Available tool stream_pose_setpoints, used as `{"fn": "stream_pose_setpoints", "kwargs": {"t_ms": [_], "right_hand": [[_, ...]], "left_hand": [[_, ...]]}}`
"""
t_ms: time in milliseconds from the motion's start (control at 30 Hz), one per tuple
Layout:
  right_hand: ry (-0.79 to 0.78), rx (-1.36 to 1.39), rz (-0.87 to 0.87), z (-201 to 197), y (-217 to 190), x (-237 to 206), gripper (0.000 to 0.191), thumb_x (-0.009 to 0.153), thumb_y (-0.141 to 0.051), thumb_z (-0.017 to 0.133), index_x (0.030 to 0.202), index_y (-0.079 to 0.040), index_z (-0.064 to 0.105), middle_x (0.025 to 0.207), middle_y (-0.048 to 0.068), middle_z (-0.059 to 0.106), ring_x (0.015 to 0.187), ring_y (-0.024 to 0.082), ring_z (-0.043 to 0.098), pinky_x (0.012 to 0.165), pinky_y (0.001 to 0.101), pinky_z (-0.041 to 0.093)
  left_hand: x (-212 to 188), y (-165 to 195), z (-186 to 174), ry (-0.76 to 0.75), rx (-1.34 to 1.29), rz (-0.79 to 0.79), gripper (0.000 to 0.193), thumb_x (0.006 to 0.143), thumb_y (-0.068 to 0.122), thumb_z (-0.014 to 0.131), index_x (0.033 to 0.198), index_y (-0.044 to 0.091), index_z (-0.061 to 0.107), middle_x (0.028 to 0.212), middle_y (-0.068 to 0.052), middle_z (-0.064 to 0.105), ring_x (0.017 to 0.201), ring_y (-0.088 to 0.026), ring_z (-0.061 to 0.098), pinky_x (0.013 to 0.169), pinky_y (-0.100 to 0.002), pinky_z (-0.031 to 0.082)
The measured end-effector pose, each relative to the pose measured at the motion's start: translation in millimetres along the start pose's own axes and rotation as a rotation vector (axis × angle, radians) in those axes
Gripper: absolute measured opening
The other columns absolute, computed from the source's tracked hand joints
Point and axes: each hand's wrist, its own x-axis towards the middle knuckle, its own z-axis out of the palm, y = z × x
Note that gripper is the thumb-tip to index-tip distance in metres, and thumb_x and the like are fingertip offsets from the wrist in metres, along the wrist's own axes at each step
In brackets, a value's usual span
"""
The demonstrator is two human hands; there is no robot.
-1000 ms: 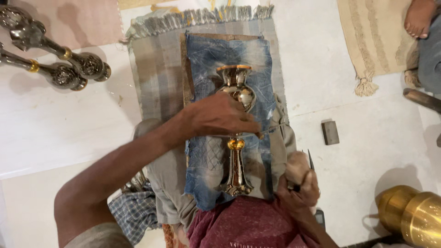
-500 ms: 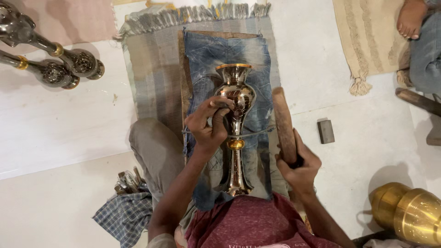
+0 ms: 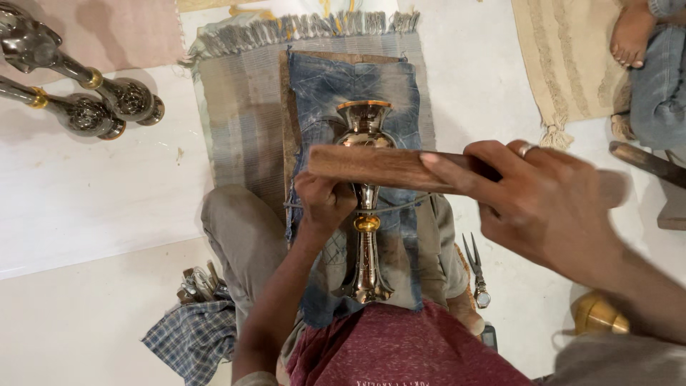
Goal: The person holds a brass vase steady on a cloth-covered pad and repeatedly rubs its surface with a long wooden block, repositioning the vase to work different areas. They also use a small hand tool to work details on the vase body and neck.
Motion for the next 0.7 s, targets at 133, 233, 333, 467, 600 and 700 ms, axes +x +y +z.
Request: {"fn": "stream_pose_setpoints", "kwargs": {"t_ms": [133, 233, 333, 467, 600, 700], "right_hand": [[-0.155, -0.067, -0.075, -28, 1, 27, 0.078, 0.082, -0.008, 0.075, 0.152, -0.031, 0.051, 0.105, 0.007, 0.073, 0.054, 0.018, 0.061, 0.04, 0.0308, 0.049], [-0.254, -0.16, -0.149, -39, -2, 42, 0.084, 0.077, -0.011, 0.074, 0.153, -0.035, 0.048, 0.105, 0.0, 0.071, 0.056, 0.017, 0.063, 0.046, 0.0309, 0.052], [-0.329, -0.171, -0.136, -42, -7, 56, 0.085, 0.077, -0.01, 0.072, 0.153, -0.037, 0.047, 0.111, -0.003, 0.07, 0.059, 0.016, 0.064, 0.047, 0.0296, 0.053], [-0.429, -0.166, -0.138, -49, -14, 72, 0.086, 0.078, -0.01, 0.07, 0.153, -0.04, 0.042, 0.115, -0.003, 0.068, 0.055, 0.017, 0.064, 0.045, 0.0323, 0.053], [-0.532, -0.181, -0.134, -61, -24, 87, 0.095, 0.075, -0.018, 0.071, 0.159, -0.041, 0.032, 0.109, -0.002, 0.063, 0.063, 0.018, 0.065, 0.044, 0.0316, 0.052], [-0.706, -0.255, -0.105, -66, -30, 97, 0.09, 0.087, -0.021, 0.066, 0.163, -0.044, 0.023, 0.108, 0.001, 0.06, 0.059, 0.019, 0.063, 0.044, 0.0334, 0.054]], "left_hand": [[-14, 6, 5, 0.075, 0.006, -0.072, 0.027, 0.081, -0.011, 0.054, 0.097, 0.001, 0.072, 0.074, -0.008, 0.069, 0.062, -0.018, 0.067, 0.058, -0.034, 0.053], [-21, 10, 9, 0.124, 0.069, -0.17, 0.02, 0.078, -0.008, 0.055, 0.087, 0.002, 0.07, 0.063, -0.006, 0.06, 0.052, -0.016, 0.057, 0.052, -0.034, 0.045], [-28, 14, 14, 0.176, 0.079, -0.164, 0.017, 0.082, -0.005, 0.058, 0.09, 0.005, 0.068, 0.066, -0.004, 0.062, 0.055, -0.015, 0.058, 0.054, -0.032, 0.046], [-37, 15, 21, 0.252, 0.135, -0.158, 0.018, 0.087, -0.006, 0.056, 0.097, 0.004, 0.068, 0.071, -0.004, 0.065, 0.058, -0.014, 0.061, 0.054, -0.031, 0.047], [-42, 19, 24, 0.311, 0.09, -0.316, 0.013, 0.089, -0.005, 0.057, 0.088, 0.005, 0.065, 0.06, 0.004, 0.061, 0.047, -0.008, 0.055, 0.047, -0.027, 0.039], [-41, 22, 24, 0.326, 0.045, -0.343, 0.027, 0.087, -0.007, 0.051, 0.106, -0.004, 0.07, 0.077, -0.004, 0.073, 0.056, -0.011, 0.063, 0.048, -0.027, 0.047]]}}
